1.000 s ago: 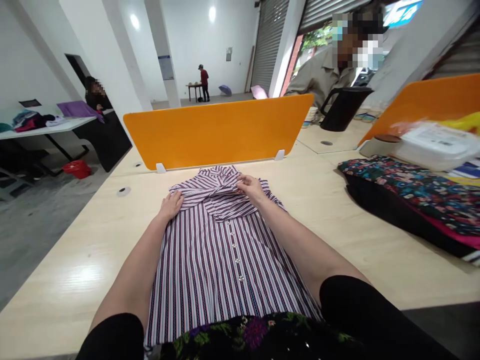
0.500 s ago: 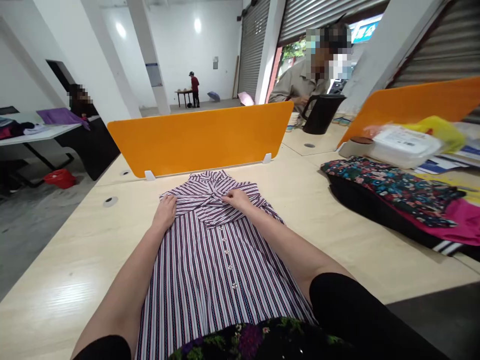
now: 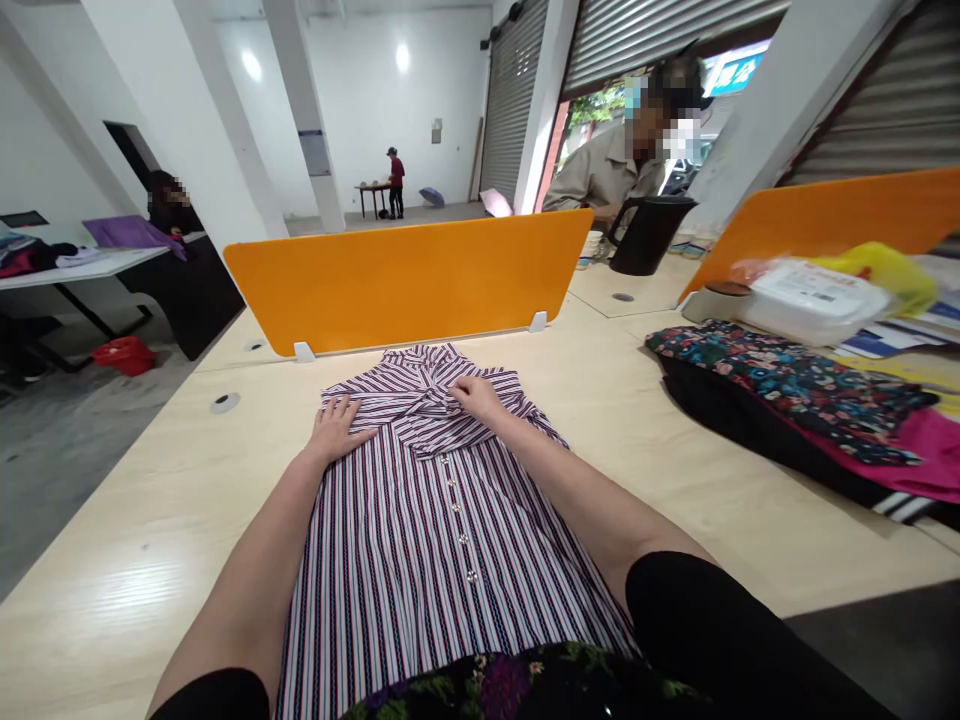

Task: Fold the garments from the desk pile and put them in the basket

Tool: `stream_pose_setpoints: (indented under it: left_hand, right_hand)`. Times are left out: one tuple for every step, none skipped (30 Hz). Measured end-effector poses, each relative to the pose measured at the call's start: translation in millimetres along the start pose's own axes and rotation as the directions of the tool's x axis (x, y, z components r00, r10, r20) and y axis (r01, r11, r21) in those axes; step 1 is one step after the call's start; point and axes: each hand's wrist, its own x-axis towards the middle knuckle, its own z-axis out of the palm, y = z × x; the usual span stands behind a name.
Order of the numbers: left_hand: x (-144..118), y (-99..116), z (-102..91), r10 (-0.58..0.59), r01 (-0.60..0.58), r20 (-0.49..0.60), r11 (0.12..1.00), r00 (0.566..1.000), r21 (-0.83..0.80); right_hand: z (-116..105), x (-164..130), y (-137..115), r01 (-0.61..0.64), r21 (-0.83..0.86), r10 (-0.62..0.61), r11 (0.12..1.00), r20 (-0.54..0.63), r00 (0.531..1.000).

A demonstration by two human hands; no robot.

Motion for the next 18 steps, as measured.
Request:
stream_pose_setpoints:
  left_hand:
    - [0.7, -0.6, 0.0, -0.005, 0.005, 0.000, 1.000, 1.000, -0.004]
    - [1.1, -1.3, -0.1, -0.009, 0.009, 0.003, 1.000, 1.000, -0.007]
    - [1.4, -1.7, -0.2, -0.009, 0.009, 0.005, 1.000, 1.000, -0.007]
    - [1.2, -2.0, -0.2, -0.006, 0.006, 0.007, 1.000, 1.000, -0.004]
    - [0.8, -1.9, 0.0, -0.001, 0.001, 0.006, 1.000, 1.000, 0.001]
    - [0.0, -1.4, 0.4, 0.002, -0.002, 0.004, 1.000, 1.000, 0.007]
    - [-1.0, -0.6, 0.9, 0.001, -0.001, -0.003, 1.000, 1.000, 0.012]
    - [-2.1, 0.4, 1.5, -0.002, 0.003, -0.014, 1.000, 1.000, 0.016]
    - [-3.2, 1.5, 2.2, -0.007, 0.008, -0.025, 1.000, 1.000, 0.019]
    - [-4.1, 2.6, 2.8, -0.011, 0.011, -0.035, 1.000, 0.999, 0.019]
    - [-4.8, 3.4, 3.1, -0.013, 0.013, -0.040, 1.000, 0.999, 0.016]
    - [-5.2, 4.0, 3.3, -0.015, 0.015, -0.042, 1.000, 0.999, 0.011]
    - [-5.4, 4.2, 3.3, -0.016, 0.017, -0.039, 1.000, 0.999, 0.004]
    - [-5.4, 4.1, 3.1, -0.019, 0.019, -0.034, 1.000, 0.999, -0.004]
    - [-5.2, 3.7, 2.9, -0.022, 0.022, -0.031, 1.000, 0.999, -0.011]
    - [-4.9, 3.1, 2.7, -0.025, 0.024, -0.028, 1.000, 0.999, -0.018]
    - [-4.6, 2.5, 2.6, -0.028, 0.027, -0.028, 0.999, 0.999, -0.024]
    - [-4.3, 1.8, 2.6, -0.031, 0.030, -0.030, 0.999, 0.999, -0.031]
  right_hand:
    - [3.1, -1.0, -0.5, -0.016, -0.009, 0.016, 1.000, 0.019, 1.000]
    - [6.9, -1.4, -1.6, -0.032, -0.015, 0.032, 0.999, 0.029, 0.999]
    - [11.3, -1.1, -3.3, -0.049, -0.022, 0.050, 0.999, 0.038, 0.998]
    - [15.7, 0.0, -5.5, -0.084, -0.031, 0.085, 0.996, 0.042, 0.995]
    - [19.9, 2.0, -8.2, -0.140, -0.040, 0.142, 0.989, 0.041, 0.989]
    - [23.8, 4.7, -11.1, -0.213, -0.043, 0.215, 0.976, 0.036, 0.976]
    - [27.1, 7.9, -14.0, -0.296, -0.027, 0.296, 0.955, 0.027, 0.955]
    - [30.0, 11.2, -16.6, -0.372, 0.010, 0.372, 0.928, 0.020, 0.928]
    - [32.2, 14.4, -18.7, -0.430, 0.059, 0.430, 0.901, 0.019, 0.903]
    - [33.9, 17.2, -20.1, -0.460, 0.115, 0.461, 0.881, 0.022, 0.887]
    - [35.0, 19.4, -20.8, -0.459, 0.169, 0.462, 0.872, 0.028, 0.887]
    - [35.4, 20.8, -20.6, -0.442, 0.218, 0.447, 0.870, 0.030, 0.894]
    - [35.0, 21.7, -19.8, -0.414, 0.261, 0.422, 0.872, 0.028, 0.906]
    - [33.8, 22.1, -18.4, -0.381, 0.303, 0.393, 0.873, 0.024, 0.919]
    - [31.8, 22.3, -16.7, -0.347, 0.356, 0.366, 0.868, 0.017, 0.931]
    - [29.2, 22.4, -14.9, -0.314, 0.415, 0.342, 0.854, 0.008, 0.940]
    - [26.0, 22.6, -13.2, -0.285, 0.474, 0.324, 0.833, -0.002, 0.946]
    - [22.6, 23.1, -11.7, -0.259, 0.532, 0.312, 0.806, -0.010, 0.950]
